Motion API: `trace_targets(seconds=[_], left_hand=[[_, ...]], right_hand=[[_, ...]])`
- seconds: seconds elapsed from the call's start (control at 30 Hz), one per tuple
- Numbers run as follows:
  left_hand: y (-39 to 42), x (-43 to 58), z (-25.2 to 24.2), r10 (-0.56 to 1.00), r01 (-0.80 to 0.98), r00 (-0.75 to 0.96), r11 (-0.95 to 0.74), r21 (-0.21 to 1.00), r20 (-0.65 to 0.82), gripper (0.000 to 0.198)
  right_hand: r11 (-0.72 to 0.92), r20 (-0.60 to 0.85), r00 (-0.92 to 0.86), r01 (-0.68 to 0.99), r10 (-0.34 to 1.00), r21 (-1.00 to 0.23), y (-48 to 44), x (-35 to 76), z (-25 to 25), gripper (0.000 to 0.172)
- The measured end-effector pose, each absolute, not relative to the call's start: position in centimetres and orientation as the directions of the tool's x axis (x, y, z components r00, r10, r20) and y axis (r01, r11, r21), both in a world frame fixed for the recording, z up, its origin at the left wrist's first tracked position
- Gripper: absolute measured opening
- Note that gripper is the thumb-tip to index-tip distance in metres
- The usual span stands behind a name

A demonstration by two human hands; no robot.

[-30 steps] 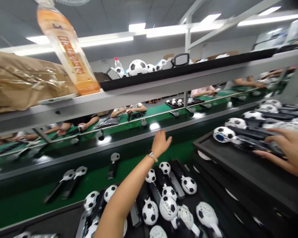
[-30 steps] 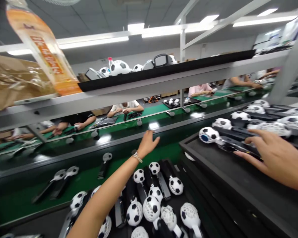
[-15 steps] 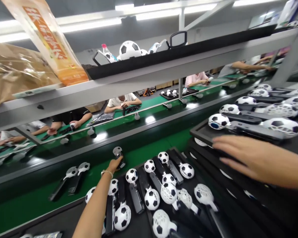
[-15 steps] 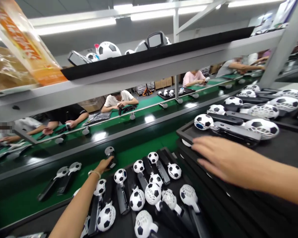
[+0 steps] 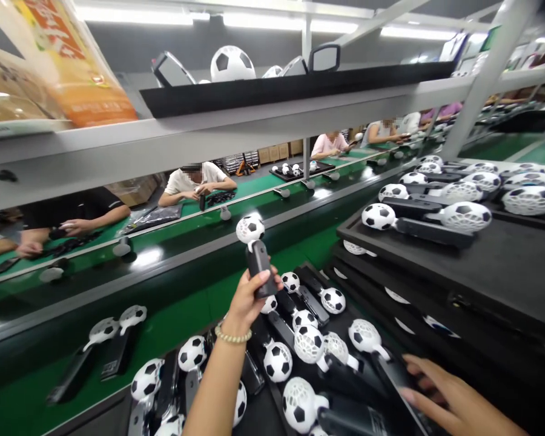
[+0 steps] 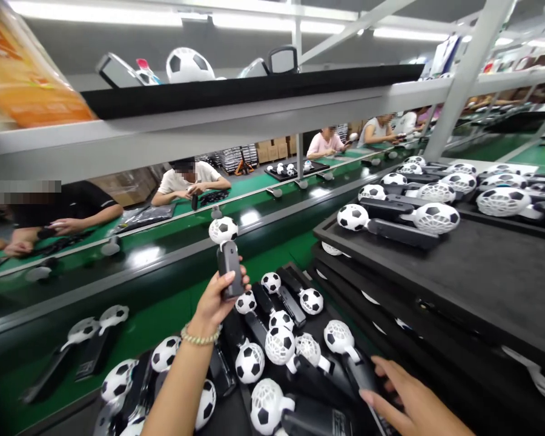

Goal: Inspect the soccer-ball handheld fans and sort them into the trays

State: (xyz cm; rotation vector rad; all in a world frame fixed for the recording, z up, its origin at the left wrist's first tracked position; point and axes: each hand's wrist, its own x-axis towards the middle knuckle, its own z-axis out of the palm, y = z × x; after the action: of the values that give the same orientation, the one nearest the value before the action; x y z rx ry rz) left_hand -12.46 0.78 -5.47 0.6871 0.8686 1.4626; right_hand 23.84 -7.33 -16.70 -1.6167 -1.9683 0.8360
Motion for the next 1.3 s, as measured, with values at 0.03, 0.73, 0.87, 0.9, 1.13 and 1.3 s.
trace_targets(seconds=[0.03,0.73,0.87,0.9,1.13,1.3], left_hand=[[0.0,-11.6,-4.7,0.995,-0.545,-0.085,-0.009,0.838,-0.044,0.037],[-7.6,-8.4,-3.6,1.000,-0.717,-0.023,-0.019,0.697,0.003,0.032],[-7.8,-8.5,-4.1,0.997,-0.665,-0.039,-0.077,0.743,0.068,0.038],[-7.9,-8.5,-4.2,0.996,-0.665,-0.039,-0.088,0.742,0.084,0.037],[-8.1,-8.2,-4.1,0.996,-0.717,0.006,-0.058,0.695,0.089,0.032],[-8.0,-7.9,-3.9,0.998,-0.757,0.007,-0.030,0.653,0.054,0.033]], right_hand=[[0.074,-0.079,-0.184,0.701,0.980,-0.710,-6.5,22.9,-17.2,0.041],[-0.714,-0.409,-0.620,-0.383,0.669,-0.587,-1.8,10.6,-2.8,0.026],[-0.720,-0.380,-0.660,-0.370,0.648,-0.587,-2.4,9.9,-2.7,0.022],[-0.716,-0.383,-0.650,-0.377,0.657,-0.588,-2.4,9.9,-2.8,0.020],[-0.701,-0.400,-0.637,-0.329,0.659,-0.632,-2.5,10.1,-2.8,0.024],[-0.691,-0.332,-0.685,-0.346,0.649,-0.635,-2.8,9.8,-2.5,0.030]])
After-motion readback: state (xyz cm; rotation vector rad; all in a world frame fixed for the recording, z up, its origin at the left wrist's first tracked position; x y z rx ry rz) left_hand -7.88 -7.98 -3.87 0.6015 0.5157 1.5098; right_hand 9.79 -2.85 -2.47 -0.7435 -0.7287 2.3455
